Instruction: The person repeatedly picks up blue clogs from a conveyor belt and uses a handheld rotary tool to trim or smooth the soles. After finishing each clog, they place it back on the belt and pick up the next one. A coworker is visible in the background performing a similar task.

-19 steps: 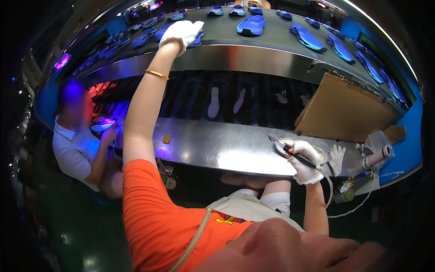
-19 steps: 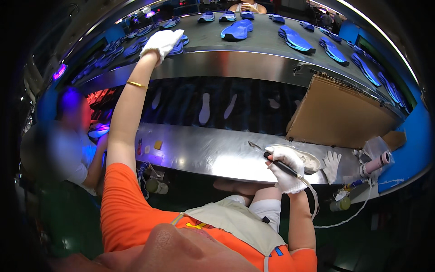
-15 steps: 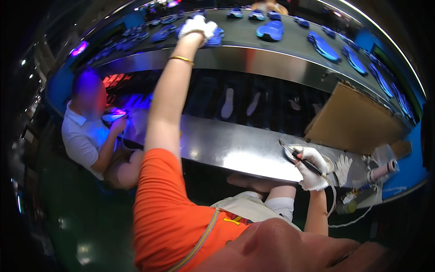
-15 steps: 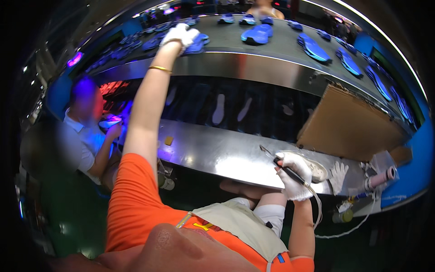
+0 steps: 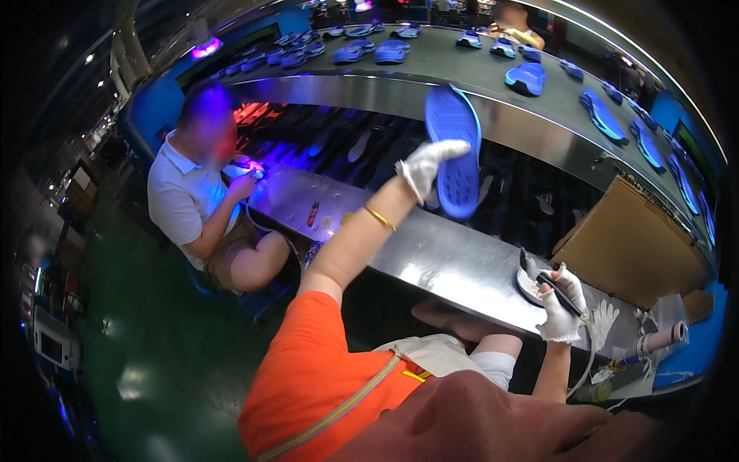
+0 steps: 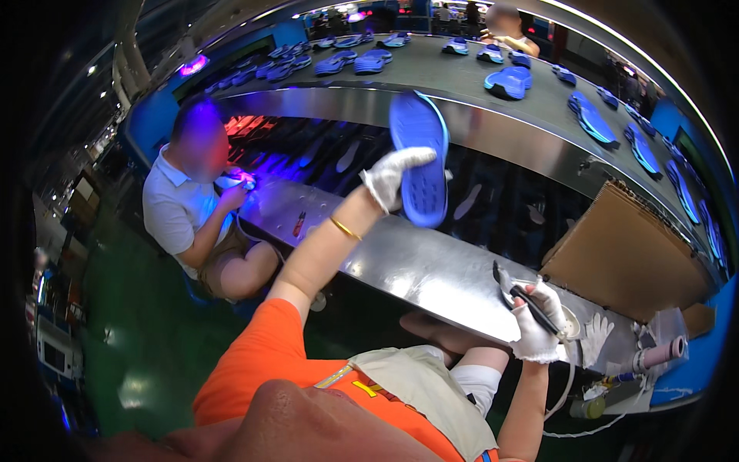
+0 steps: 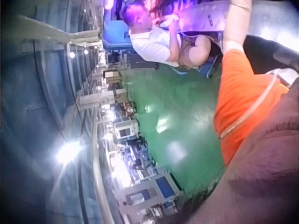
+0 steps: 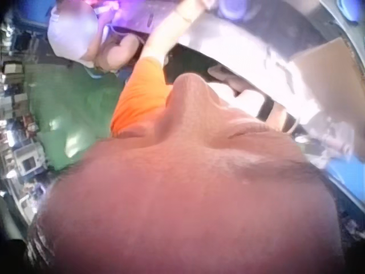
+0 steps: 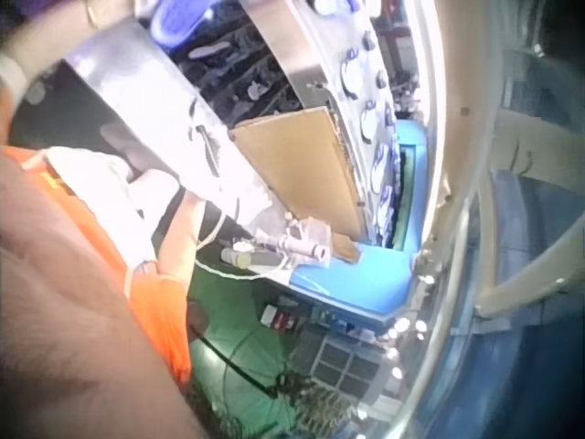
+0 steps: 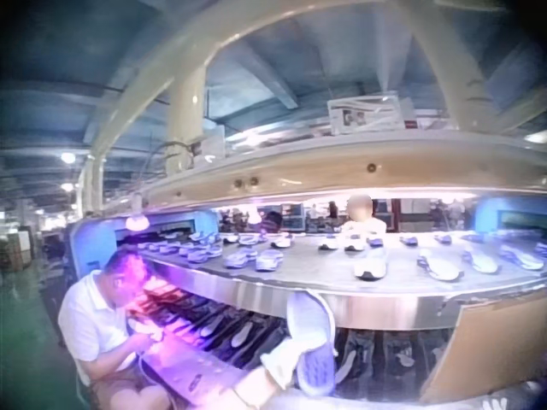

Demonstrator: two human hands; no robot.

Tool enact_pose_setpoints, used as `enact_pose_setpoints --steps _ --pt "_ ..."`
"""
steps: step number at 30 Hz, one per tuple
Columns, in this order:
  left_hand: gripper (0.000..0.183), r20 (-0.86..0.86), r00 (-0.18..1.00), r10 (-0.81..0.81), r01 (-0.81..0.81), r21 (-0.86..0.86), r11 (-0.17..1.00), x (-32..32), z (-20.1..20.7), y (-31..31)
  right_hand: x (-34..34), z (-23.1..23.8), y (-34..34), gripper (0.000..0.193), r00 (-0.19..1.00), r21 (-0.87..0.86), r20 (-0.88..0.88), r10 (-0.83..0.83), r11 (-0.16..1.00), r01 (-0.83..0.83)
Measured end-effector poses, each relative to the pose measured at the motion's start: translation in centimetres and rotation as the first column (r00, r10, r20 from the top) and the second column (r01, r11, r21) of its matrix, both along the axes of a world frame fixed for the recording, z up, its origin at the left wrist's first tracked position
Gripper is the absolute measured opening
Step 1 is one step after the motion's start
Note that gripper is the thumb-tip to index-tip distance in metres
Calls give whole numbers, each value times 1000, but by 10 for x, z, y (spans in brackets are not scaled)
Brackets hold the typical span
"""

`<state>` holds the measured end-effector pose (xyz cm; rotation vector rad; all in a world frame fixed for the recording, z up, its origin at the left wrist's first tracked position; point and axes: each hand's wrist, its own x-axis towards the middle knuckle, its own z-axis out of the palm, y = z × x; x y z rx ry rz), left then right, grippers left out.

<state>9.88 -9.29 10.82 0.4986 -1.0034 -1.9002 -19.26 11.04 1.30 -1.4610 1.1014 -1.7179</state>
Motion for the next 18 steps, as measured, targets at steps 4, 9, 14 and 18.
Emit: enact_pose_setpoints --steps 4,9,14,18 --pt "57 -266 942 -204 203 -32 979 -23 -68 55 14 15 2 25 987 -1 132 92 996 -93" --pt "78 -551 792 -264 452 238 860 -75 -116 113 12 -7 -9 25 962 56 242 126 988 -143" --pt "92 -514 824 -239 409 248 878 -99 -102 154 27 9 -7 22 998 92 53 26 995 -31" --pt "81 -433 886 -166 301 266 916 -110 -123 161 35 11 -7 20 998 113 55 -24 993 18"
